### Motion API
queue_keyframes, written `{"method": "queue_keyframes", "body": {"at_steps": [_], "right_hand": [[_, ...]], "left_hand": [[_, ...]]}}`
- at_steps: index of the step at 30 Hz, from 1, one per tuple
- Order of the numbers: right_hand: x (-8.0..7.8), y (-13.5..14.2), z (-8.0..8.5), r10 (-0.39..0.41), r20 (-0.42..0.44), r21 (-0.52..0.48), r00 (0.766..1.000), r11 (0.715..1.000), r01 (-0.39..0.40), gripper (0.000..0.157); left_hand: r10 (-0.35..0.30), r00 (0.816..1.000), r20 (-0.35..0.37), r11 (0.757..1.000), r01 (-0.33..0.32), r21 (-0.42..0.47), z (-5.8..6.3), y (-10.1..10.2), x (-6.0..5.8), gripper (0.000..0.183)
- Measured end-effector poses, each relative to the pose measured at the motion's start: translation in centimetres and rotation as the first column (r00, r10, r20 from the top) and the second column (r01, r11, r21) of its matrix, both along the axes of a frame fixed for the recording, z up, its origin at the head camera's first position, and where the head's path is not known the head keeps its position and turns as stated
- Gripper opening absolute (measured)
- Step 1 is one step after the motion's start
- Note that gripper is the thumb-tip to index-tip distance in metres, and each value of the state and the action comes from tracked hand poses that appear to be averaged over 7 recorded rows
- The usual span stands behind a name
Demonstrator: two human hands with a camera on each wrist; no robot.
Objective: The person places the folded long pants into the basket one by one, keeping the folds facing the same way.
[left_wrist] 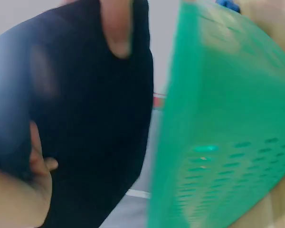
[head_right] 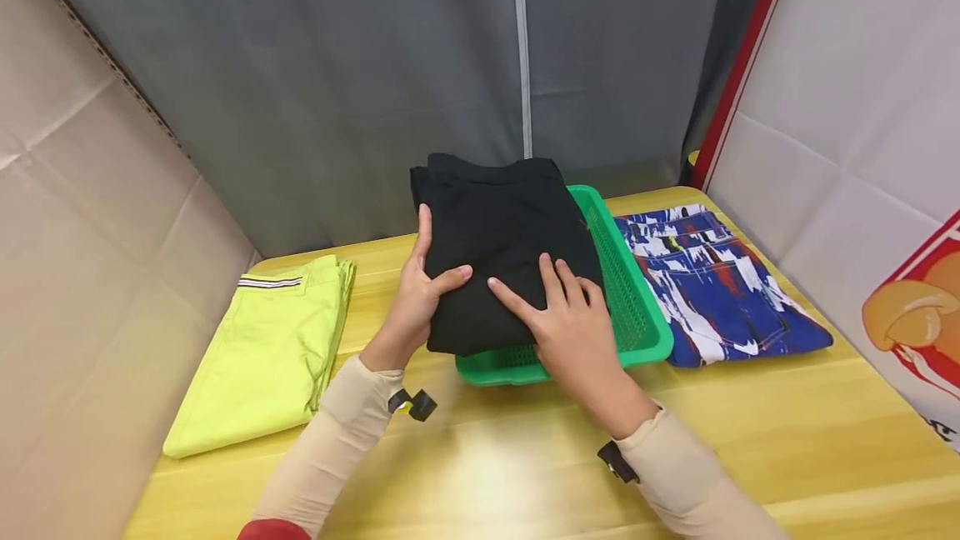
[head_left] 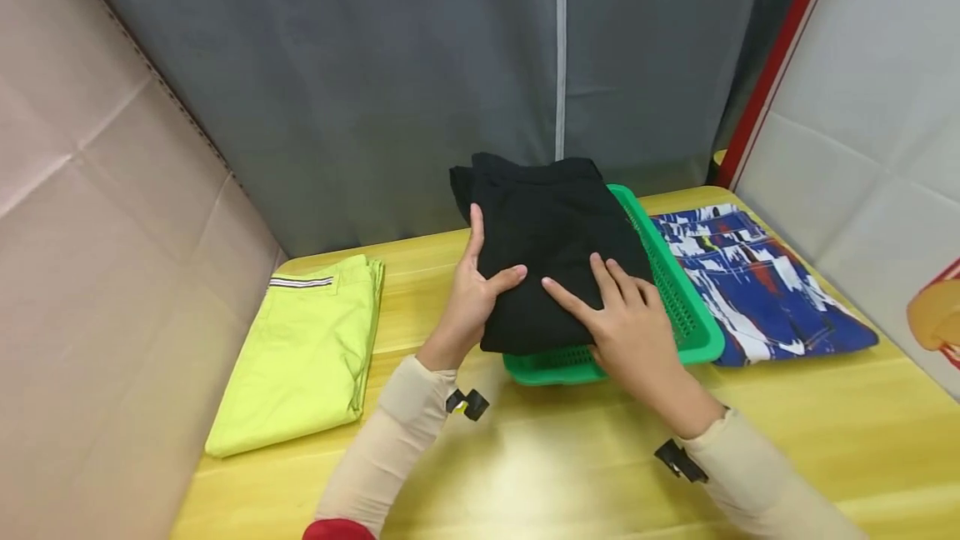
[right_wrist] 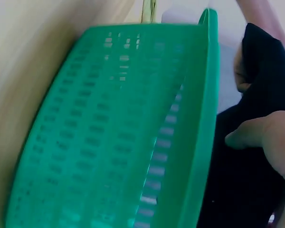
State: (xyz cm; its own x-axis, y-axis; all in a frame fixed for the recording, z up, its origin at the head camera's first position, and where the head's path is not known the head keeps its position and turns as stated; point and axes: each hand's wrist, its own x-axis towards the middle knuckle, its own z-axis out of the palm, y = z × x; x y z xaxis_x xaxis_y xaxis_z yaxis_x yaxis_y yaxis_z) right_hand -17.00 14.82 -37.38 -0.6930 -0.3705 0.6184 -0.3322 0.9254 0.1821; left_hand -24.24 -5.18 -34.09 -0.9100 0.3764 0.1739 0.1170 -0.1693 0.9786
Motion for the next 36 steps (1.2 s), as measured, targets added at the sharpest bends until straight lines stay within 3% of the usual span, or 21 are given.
{"method": "queue_keyframes", "body": {"at_steps": [3, 6, 12, 22, 26, 31, 34, 36], "right_hand": [[0.0, 0.9, -0.2, -0.018, 0.056, 0.021, 0.998, 1.0, 0.017, 0.096], [0.1, 1.7, -0.7, -0.029, 0.092, 0.038, 0.995, 0.999, 0.025, 0.094], [0.0, 2.4, -1.9, -0.046, 0.109, 0.06, 0.993, 0.997, 0.039, 0.091], [-0.6, 2.2, -2.2, -0.081, 0.19, 0.035, 0.978, 0.997, 0.076, 0.089], [-0.8, 2.1, -2.3, -0.077, 0.243, -0.001, 0.967, 0.997, 0.079, 0.085], [-0.8, 2.3, -2.1, -0.078, 0.324, -0.022, 0.943, 0.996, 0.09, 0.082], [-0.9, 2.2, -1.9, -0.086, 0.397, -0.016, 0.914, 0.995, 0.1, 0.081], [-1.0, 2.2, -1.8, -0.092, 0.447, -0.007, 0.89, 0.994, 0.106, 0.079]], "left_hand": [[-0.03, 1.0, -0.009, 0.999, 0.03, -0.024, -0.4, 0.8, -0.4, 0.094], [-0.05, 0.998, -0.035, 0.993, 0.046, -0.107, -0.8, 1.6, -0.6, 0.095], [-0.107, 0.992, -0.063, 0.955, 0.084, -0.284, -2.2, 2.2, -1.0, 0.089], [-0.152, 0.986, -0.065, 0.915, 0.115, -0.387, -3.8, 2.7, -3.1, 0.088], [-0.143, 0.986, -0.08, 0.91, 0.1, -0.402, -4.8, 2.9, -4.1, 0.089], [-0.17, 0.977, -0.129, 0.893, 0.097, -0.439, -5.2, 2.9, -4.4, 0.083], [-0.184, 0.971, -0.155, 0.86, 0.083, -0.504, -5.4, 2.9, -4.5, 0.078], [-0.189, 0.969, -0.16, 0.815, 0.064, -0.576, -5.4, 2.9, -4.4, 0.075]]}}
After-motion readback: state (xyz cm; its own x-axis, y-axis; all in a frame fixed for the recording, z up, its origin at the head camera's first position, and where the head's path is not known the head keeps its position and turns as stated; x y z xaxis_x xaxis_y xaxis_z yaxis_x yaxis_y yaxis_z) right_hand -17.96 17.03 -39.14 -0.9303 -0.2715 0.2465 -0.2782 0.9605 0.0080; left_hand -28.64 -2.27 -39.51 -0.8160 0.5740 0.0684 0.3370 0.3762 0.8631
